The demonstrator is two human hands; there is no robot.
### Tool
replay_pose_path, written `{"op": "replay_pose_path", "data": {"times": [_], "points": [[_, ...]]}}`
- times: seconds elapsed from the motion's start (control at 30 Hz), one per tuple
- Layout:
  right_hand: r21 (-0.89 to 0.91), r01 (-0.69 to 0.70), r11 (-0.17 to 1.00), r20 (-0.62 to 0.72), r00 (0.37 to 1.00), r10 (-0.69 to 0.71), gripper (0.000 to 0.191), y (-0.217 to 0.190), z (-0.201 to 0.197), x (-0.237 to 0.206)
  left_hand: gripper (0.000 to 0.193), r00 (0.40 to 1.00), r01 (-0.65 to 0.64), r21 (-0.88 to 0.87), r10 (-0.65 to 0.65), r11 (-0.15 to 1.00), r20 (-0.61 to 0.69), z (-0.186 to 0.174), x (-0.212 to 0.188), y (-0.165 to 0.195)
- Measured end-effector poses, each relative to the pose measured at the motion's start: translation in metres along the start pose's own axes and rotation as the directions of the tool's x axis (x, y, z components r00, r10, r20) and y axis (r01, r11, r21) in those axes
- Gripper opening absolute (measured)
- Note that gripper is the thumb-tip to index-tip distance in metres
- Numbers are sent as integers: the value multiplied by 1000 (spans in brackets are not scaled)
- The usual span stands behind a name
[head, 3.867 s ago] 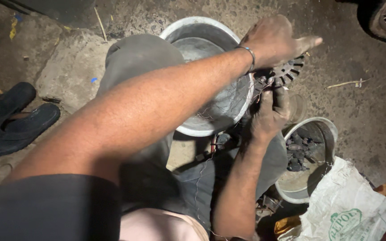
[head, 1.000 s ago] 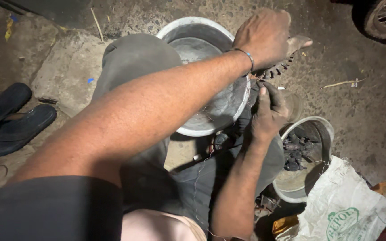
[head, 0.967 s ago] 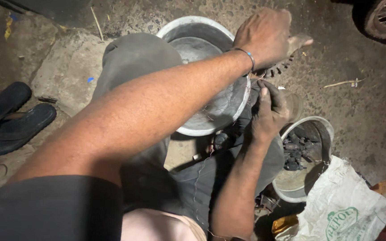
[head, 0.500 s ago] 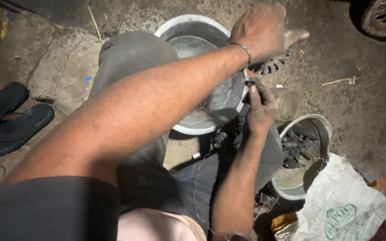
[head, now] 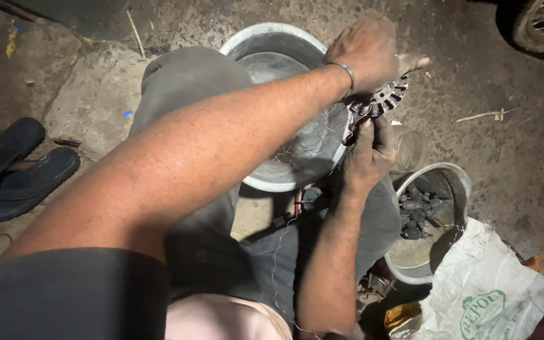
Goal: The person sits on the ground and winds thin wire around the slots of a motor armature, guiding the wire by hand and turning the armature as they work. A basin of small dark parts and a plastic sack sit beside them on the floor.
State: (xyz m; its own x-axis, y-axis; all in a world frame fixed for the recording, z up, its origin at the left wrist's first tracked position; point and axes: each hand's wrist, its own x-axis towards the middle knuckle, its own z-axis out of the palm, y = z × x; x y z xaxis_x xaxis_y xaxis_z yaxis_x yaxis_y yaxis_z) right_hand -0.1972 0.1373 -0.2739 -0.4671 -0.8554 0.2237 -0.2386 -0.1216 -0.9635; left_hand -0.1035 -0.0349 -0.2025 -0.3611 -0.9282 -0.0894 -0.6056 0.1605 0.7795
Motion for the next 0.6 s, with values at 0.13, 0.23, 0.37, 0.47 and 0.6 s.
{"op": "replay_pose_path", "data": {"times": [0.13,0.23,0.37,0.47,0.6], "points": [[-100,73,992,-57,995,-79,19,0,-3,-2,50,999,3,31,-2,1000,-41,-5,-11,4],[-119,-9,993,-103,995,-3,16,0,-2,-4,52,996,-40,86,47,996,-74,-8,-16,4],[-118,7,993,-112,993,-21,15,-1,0,-8,56,988,-98,77,106,992,-116,-8,-16,3],[72,-58,996,-105,992,66,14,-3,6,-8,55,997,-81,94,81,992,-6,-5,-12,-1],[291,-178,940,-36,980,197,9,-13,14,-11,58,999,-53,72,53,996,1,2,-5,2]]}}
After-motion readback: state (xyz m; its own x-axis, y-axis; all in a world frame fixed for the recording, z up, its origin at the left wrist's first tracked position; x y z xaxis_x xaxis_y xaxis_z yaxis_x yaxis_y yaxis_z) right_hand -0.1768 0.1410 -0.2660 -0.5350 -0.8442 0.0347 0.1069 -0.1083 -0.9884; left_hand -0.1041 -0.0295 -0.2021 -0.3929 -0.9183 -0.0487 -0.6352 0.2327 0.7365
